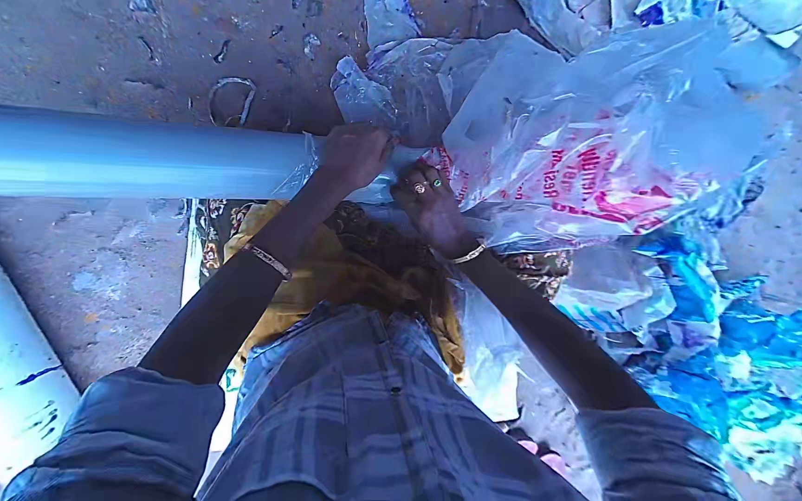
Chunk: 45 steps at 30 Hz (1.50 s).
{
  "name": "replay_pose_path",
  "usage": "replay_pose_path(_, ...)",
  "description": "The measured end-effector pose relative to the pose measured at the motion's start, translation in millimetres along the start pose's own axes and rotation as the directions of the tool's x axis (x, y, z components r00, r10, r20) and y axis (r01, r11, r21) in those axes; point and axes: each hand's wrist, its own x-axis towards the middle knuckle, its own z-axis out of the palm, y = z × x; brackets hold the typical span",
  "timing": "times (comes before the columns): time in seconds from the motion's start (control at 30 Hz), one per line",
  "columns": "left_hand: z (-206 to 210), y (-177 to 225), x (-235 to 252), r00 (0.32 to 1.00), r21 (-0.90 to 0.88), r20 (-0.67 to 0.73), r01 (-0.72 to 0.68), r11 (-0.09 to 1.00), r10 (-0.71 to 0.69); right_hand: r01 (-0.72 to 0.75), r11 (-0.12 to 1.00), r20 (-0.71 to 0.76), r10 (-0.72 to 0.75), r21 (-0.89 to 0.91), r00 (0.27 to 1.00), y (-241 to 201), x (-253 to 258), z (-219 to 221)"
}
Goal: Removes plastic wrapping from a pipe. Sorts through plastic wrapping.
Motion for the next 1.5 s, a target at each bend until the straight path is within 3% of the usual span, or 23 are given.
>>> replay_pose_path(0.1,-38.8,-1.4,17.1,0.983,0.051,0.130,0.124,0.991,-0.130,-0.251,0.945,0.096,0.236,0.210,0.967,15.7,57.2,-14.2)
replay_pose_path(0.2,-35.8,-5.8,3.2,0.969,0.070,0.048,0.240,0.968,-0.244,-0.344,0.914,0.184,0.308,0.216,0.933,25.8,86.6,-10.3)
replay_pose_path(0.3,-21.9,-23.3,-3.8,0.957,0.043,-0.118,0.270,0.962,-0.263,-0.276,0.919,0.123,0.251,0.280,0.960,35.3,89.8,12.0)
replay_pose_path(0.43,-6.2,-23.6,0.3,0.922,0.065,-0.290,0.287,0.956,-0.257,-0.239,0.943,0.231,0.185,0.234,0.955,38.1,98.8,17.1)
replay_pose_path(0.53,-10.3,-20.7,2.9,0.925,0.078,-0.237,0.322,0.944,-0.296,-0.251,0.959,0.299,0.204,0.128,0.932,32.5,109.9,19.3)
replay_pose_path(0.63,-24.8,-22.9,11.5,0.909,0.057,-0.131,0.406,0.912,-0.397,-0.293,0.954,0.275,0.264,0.067,0.925,28.8,107.1,20.1)
replay_pose_path(0.8,-33.8,-22.7,24.3,0.869,0.056,-0.026,0.494,0.867,-0.494,-0.085,0.985,0.170,0.058,0.152,0.984,50.1,45.0,5.7)
replay_pose_path(0.9,-30.2,-14.9,26.7,0.870,0.073,0.027,0.489,0.869,-0.492,-0.009,0.973,0.176,-0.032,0.232,0.984,71.8,5.6,-15.2)
replay_pose_path(1.0,-33.1,-5.9,30.6,0.876,0.083,0.117,0.461,0.884,-0.468,-0.048,0.979,0.139,0.021,0.197,0.990,98.2,-19.5,-25.2)
replay_pose_path(1.07,-38.4,-8.8,28.7,0.892,0.119,0.225,0.373,0.920,-0.391,-0.075,0.993,0.067,0.070,0.087,0.995,109.8,-23.4,-20.9)
replay_pose_path(1.17,-39.7,-20.6,18.3,0.926,0.198,0.326,0.133,0.971,-0.193,-0.125,0.992,-0.004,0.125,-0.035,0.992,111.7,-25.2,-10.9)
replay_pose_path(1.23,-37.6,-25.8,9.9,0.937,0.254,0.340,-0.007,0.967,-0.083,-0.093,0.992,-0.021,0.092,-0.085,0.996,107.2,-21.1,-12.7)
replay_pose_path(1.33,-45.5,-12.3,-7.3,0.939,0.352,0.341,-0.088,0.932,-0.040,0.023,0.988,-0.098,-0.039,-0.154,0.994,97.0,3.9,-26.9)
replay_pose_path(1.43,-57.9,5.3,-43.6,0.953,0.357,0.298,-0.064,0.932,-0.048,0.058,0.993,-0.179,-0.077,-0.105,0.981,80.3,26.2,-46.5)
replay_pose_path(1.5,-62.1,12.5,-76.3,0.967,0.353,0.241,-0.010,0.936,-0.081,0.029,0.999,-0.186,-0.025,0.016,0.982,68.0,36.1,-59.0)
